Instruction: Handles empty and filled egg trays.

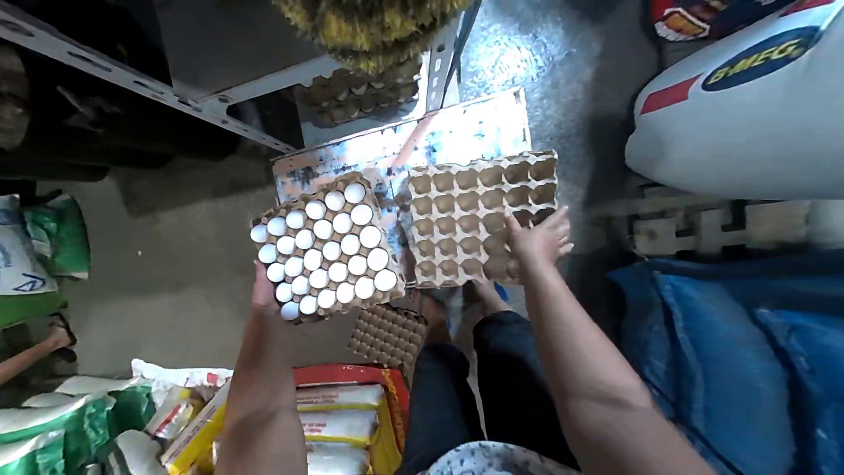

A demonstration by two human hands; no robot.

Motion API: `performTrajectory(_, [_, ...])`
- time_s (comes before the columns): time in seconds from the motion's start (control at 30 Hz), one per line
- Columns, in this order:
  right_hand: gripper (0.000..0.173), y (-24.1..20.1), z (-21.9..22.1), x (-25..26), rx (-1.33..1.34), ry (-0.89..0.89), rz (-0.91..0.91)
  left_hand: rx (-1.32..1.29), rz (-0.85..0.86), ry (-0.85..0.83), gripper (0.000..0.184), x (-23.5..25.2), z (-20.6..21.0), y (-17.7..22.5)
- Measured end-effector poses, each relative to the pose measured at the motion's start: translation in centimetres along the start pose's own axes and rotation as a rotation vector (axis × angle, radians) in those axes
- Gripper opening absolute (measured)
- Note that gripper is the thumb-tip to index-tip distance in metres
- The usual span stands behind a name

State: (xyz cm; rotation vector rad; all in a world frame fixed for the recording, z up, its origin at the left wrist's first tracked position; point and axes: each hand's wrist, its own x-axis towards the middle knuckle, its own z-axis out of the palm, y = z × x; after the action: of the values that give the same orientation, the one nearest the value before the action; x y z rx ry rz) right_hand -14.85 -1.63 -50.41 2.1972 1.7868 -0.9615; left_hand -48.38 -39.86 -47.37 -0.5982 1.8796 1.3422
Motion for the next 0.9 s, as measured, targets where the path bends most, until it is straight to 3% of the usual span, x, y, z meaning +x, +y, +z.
performTrajectory(0.07, [0.119, 1.8, -1.3, 1.9, -0.018, -0.058, -0.039, -0.002, 0.023, -0.075, 0.082, 0.0, 0.0, 0.1])
performTrajectory(0.23, [0.079, 4.1, -5.2, 5.2, -0.100, -0.157, -0.136, -0.005, 0.027, -0.140, 0.080, -0.5, 1.9, 0.6])
performTrajectory(0.37, [0.077, 7.0, -10.0, 7.4, -0.123, -0.134, -0.125, -0.018, 0.023, -0.158, 0.074, -0.8, 5.3, 0.5])
performTrajectory(0.6, [0.071, 11.0, -17.2, 10.4, -0.088, -0.143, -0.024, 0.142, -0.047, -0.131, 0.081, -2.4, 14.5, 0.5])
performTrajectory(0.8, [0.065, 13.6, -19.6, 13.7, 0.066, -0.238, 0.089, 0.181, -0.023, -0.142, 0.072, -5.0, 23.3, -0.6])
performTrajectory(0.9, [0.052, 15.8, -20.0, 14.1, 0.120, -0.284, 0.166, 0.198, -0.021, -0.079, 0.081, -5.7, 25.1, -1.7])
